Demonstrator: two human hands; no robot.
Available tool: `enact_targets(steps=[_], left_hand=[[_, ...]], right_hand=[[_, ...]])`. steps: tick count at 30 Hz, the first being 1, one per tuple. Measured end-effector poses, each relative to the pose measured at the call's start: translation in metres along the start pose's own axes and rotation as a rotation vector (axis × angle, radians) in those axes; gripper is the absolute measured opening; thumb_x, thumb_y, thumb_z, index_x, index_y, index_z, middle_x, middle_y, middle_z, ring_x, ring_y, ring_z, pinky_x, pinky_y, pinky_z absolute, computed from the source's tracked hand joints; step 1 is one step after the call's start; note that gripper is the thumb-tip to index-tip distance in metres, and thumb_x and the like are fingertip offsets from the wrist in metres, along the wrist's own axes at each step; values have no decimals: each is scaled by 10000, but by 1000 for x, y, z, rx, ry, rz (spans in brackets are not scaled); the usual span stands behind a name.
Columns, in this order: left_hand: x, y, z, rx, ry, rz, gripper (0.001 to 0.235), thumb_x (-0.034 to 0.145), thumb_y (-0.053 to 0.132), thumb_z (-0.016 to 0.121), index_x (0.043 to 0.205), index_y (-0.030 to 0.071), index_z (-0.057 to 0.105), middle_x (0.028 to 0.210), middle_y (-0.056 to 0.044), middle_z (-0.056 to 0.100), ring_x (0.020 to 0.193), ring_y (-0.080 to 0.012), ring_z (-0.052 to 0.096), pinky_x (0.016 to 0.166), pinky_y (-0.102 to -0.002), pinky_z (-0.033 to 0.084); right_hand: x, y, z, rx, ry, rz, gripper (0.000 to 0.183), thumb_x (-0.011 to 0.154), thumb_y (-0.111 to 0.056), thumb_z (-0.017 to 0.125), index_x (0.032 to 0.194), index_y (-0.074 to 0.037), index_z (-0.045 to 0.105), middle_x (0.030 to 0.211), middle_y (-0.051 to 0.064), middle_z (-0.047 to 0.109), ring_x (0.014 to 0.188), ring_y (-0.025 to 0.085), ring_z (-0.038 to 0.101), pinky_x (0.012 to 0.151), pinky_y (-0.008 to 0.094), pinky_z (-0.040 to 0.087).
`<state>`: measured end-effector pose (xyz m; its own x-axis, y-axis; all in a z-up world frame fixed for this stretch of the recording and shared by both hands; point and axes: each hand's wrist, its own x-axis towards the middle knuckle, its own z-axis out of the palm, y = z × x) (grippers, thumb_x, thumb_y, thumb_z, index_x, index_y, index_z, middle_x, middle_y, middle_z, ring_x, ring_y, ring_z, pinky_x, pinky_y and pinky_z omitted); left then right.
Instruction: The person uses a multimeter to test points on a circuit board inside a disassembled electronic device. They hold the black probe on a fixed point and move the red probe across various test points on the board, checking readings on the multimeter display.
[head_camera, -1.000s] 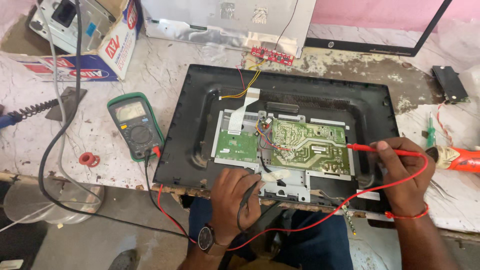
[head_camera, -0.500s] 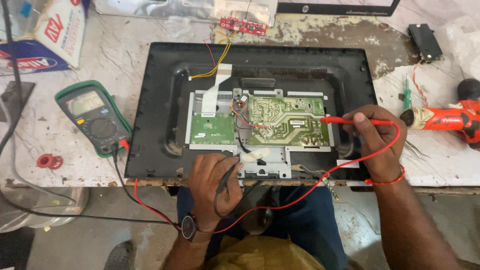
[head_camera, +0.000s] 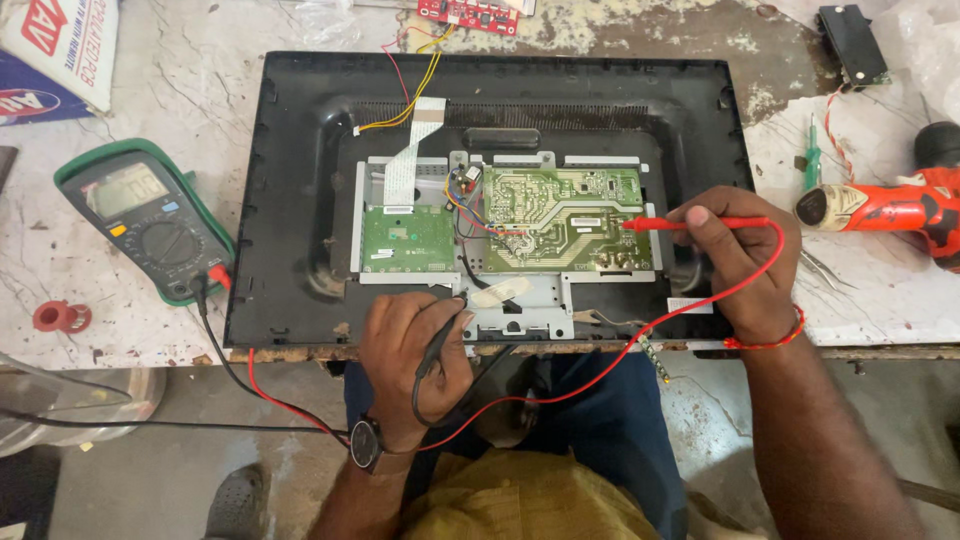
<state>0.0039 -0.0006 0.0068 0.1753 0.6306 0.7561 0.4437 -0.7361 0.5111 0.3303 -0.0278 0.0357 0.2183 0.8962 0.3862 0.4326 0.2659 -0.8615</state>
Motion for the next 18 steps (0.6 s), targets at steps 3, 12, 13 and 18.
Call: enact_targets(steps=[3, 12, 13, 18], left_hand=[[0, 0, 0, 9, -4, 0, 101, 877, 65, 720, 969, 31, 697, 892, -105, 634, 795, -302, 573, 699, -406, 454], [1, 0, 0, 0, 7, 1, 118, 848, 33, 721, 964, 31, 696, 892, -98, 637, 807, -293, 585, 698, -396, 463], [0, 0, 0, -1, 9, 1, 126, 837, 29, 718, 962, 31, 697, 892, -98, 639, 805, -292, 584, 695, -394, 463], [-2, -2, 0, -10, 8, 9, 129, 843, 27, 709, 971, 34, 697, 901, -97, 644, 811, -295, 589, 712, -407, 469]], right_hand=[[0, -4, 1, -25, -37, -5, 230, 1091, -152, 612, 1000, 39, 703, 851, 77, 676, 798, 105, 584, 735, 242, 449], [2, -6, 2, -40, -67, 3, 212, 1089, -139, 613, 1025, 41, 705, 896, 81, 686, 818, 111, 629, 745, 233, 478], [1, -6, 2, -46, -64, 2, 208, 1090, -136, 617, 1027, 43, 703, 898, 81, 685, 817, 112, 629, 742, 234, 478], [0, -4, 2, -57, -66, 14, 203, 1105, -119, 616, 1030, 51, 697, 893, 83, 683, 821, 107, 623, 751, 235, 468]])
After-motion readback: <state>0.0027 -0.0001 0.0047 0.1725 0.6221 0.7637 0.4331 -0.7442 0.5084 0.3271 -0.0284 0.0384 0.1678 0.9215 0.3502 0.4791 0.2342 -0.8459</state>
